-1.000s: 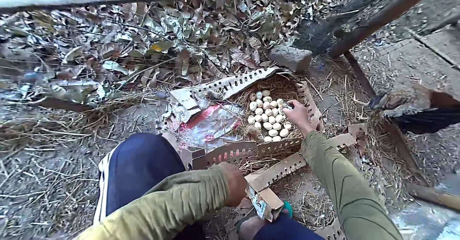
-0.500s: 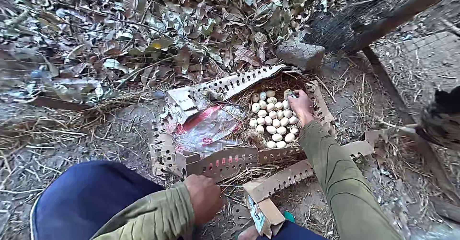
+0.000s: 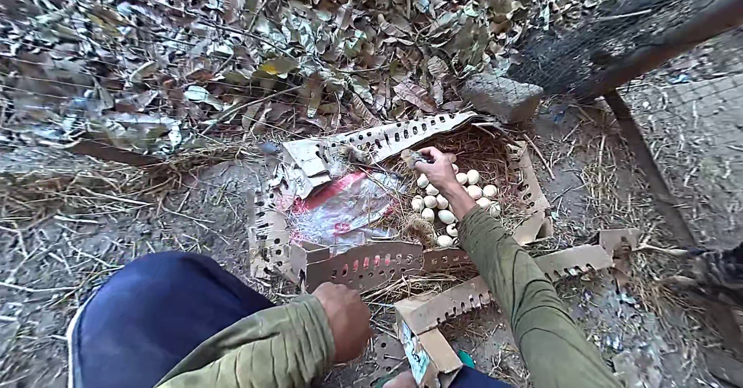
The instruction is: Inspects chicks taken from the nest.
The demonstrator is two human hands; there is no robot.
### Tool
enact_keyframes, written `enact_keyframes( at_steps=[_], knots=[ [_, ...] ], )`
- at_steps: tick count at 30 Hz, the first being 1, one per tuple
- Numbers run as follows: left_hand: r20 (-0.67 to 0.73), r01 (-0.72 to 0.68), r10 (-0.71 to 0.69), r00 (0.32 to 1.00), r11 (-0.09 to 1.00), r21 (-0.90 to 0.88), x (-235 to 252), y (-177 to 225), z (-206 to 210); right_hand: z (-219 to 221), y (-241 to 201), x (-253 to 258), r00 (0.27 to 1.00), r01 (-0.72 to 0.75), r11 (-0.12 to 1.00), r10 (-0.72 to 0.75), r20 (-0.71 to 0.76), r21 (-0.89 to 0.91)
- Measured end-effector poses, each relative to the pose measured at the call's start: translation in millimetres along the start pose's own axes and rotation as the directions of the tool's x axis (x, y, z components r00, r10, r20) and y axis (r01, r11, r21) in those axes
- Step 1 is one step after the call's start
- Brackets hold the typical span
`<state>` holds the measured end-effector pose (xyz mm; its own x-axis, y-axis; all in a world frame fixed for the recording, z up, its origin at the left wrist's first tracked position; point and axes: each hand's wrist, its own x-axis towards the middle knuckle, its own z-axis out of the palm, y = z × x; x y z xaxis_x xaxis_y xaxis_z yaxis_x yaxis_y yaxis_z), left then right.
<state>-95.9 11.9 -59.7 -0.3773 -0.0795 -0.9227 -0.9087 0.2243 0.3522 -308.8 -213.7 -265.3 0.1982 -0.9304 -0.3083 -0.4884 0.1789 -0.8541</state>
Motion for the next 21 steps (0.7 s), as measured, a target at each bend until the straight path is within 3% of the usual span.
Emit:
enact_keyframes(
  at_steps=[3,6,9,13,21],
  knots=[
    [-0.006,0.005,-0.005,1.000,1.000,0.000,-1.4,-2.3,-5.1,-4.9,7.6,-10.6,0.988,0.007,0.992,-0.026,0.150,0.127],
    [-0.027,-0.027,0.027,0.999,1.000,-0.003,-2.4,-1.8,-12.5,-22.5,-49.8,-32.2,0.968,-0.076,0.982,0.031,0.247,0.173],
    [-0.043,-0.077,0.078,0.996,0.997,0.023,-1.5,4.4,-23.4,-52.1,-83.2,-49.4,0.958,-0.060,0.948,-0.033,0.284,0.311],
    [-0.066,-0.124,0.129,0.989,0.989,0.086,6.0,12.5,-41.2,-98.3,-114.1,-81.2,0.960,0.033,0.896,-0.152,0.235,0.443],
    [-0.056,-0.236,0.251,0.966,0.952,0.193,48.1,24.4,-69.7,-169.1,-171.9,-155.6,0.958,0.242,0.805,-0.287,-0.002,0.542]
  ],
)
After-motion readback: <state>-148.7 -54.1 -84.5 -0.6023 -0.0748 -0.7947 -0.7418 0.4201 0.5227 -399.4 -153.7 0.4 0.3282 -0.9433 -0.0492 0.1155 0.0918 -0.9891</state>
